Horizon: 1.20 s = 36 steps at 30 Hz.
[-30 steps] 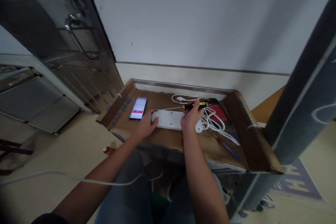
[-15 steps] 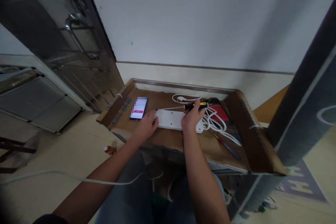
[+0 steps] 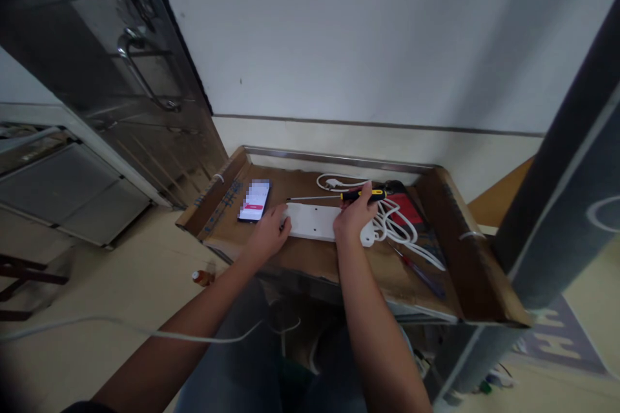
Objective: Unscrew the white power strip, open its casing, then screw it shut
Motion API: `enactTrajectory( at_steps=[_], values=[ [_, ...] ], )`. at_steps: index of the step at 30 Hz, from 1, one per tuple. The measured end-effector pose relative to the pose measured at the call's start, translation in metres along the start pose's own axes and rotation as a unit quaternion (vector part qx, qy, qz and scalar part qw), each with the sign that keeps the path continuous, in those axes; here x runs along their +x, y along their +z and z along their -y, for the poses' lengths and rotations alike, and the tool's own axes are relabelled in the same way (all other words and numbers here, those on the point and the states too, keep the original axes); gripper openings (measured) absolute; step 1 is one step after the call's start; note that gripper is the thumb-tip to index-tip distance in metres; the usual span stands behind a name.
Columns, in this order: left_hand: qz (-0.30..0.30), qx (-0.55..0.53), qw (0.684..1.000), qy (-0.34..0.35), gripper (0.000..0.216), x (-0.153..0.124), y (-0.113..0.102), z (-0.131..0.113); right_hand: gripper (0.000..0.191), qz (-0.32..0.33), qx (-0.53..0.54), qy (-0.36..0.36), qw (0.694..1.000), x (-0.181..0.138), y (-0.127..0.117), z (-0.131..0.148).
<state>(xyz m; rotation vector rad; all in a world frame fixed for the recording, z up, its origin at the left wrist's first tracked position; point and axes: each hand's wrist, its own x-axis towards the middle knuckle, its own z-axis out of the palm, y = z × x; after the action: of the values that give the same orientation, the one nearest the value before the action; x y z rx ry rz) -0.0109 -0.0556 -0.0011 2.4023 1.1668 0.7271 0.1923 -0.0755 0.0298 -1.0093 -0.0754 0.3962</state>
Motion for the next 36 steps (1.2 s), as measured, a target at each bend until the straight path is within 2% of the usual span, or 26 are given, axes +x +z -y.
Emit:
enactTrajectory(
  at_steps=[3, 7, 12, 16, 27, 36],
  values=[
    [-0.001, -0.005, 1.0, -0.018, 0.035, -0.001, 0.0, 0.0, 0.042, 0.035, -0.015, -0.037, 0.999, 0.006, 0.017, 0.014],
    [-0.003, -0.012, 0.999, -0.03, 0.034, -0.001, 0.001, 0.001, 0.041, 0.149, -0.05, -0.099, 0.983, 0.009, 0.053, 0.035],
    [-0.004, -0.018, 0.999, -0.037, 0.033, -0.001, 0.002, 0.001, 0.049, 0.303, -0.11, -0.168, 0.932, -0.003, 0.092, 0.042],
    [-0.002, -0.016, 0.999, -0.047, 0.032, -0.001, 0.001, -0.001, 0.05, 0.376, -0.141, -0.206, 0.892, -0.009, 0.106, 0.04],
    [0.005, -0.007, 0.999, -0.034, 0.041, -0.002, 0.004, 0.004, 0.053, 0.444, -0.172, -0.246, 0.844, 0.001, 0.11, 0.042],
    [0.005, 0.007, 1.0, -0.028, 0.043, -0.002, 0.004, 0.003, 0.054, 0.472, -0.183, -0.269, 0.819, 0.002, 0.117, 0.026]
  ],
)
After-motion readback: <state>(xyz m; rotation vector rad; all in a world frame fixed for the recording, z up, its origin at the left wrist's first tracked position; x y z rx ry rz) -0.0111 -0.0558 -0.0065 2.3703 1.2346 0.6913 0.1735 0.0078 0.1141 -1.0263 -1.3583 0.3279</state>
